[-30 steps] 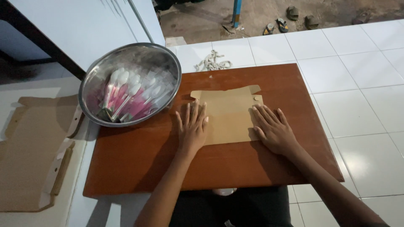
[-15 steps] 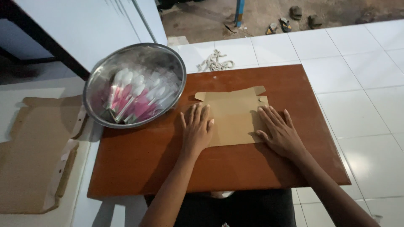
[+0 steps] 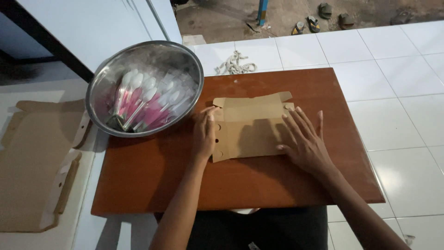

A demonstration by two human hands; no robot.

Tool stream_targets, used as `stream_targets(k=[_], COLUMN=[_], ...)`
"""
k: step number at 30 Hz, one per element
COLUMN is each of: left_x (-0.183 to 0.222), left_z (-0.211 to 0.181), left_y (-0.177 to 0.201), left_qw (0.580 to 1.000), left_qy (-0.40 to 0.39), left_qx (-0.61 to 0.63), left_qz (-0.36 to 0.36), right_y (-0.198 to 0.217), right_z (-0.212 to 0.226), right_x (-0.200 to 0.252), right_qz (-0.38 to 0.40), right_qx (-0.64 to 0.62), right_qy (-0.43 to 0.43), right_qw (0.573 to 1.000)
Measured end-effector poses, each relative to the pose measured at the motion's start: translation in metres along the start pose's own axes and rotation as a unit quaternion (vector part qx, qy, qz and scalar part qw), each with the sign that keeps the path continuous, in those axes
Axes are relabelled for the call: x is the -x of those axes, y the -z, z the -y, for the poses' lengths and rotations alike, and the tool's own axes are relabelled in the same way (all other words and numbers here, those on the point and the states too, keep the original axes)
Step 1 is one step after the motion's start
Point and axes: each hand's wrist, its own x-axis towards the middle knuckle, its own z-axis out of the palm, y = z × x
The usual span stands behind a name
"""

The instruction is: The person folds a cardboard box by hand at a table and places a plastic-wrapped item inside.

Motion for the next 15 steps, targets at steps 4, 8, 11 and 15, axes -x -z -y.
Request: stream_targets(k=[4,8,11,15], left_x=[0.000,-0.003,-0.004,0.000], left_z=[-0.018,0.014,0.008,0.020], left_y=[0.011,0.009,0.008,0.005], left_qw=[0.992,0.975,0.948,0.863], left_qy=[0.010,0.058,0.080,0.125], left_qx=[0.122,0.213,0.307,0.477], left_qz=[-0.007,-0.010,-0.006,0.106], right_y=[0.011,0.017,0.031,0.046], right_z=[0.016,0.013,0.021,0.031], right_x=[-0.010,-0.017,-0.024,-0.035], right_qz=[0.030,0.096,0.086,0.166], right_qx=[0.023,0.079,0.077,0.069], right_qy=[-0.020,-0.024,-0.010,-0.026], right_qw=[0.999,0.992,0.993,0.983])
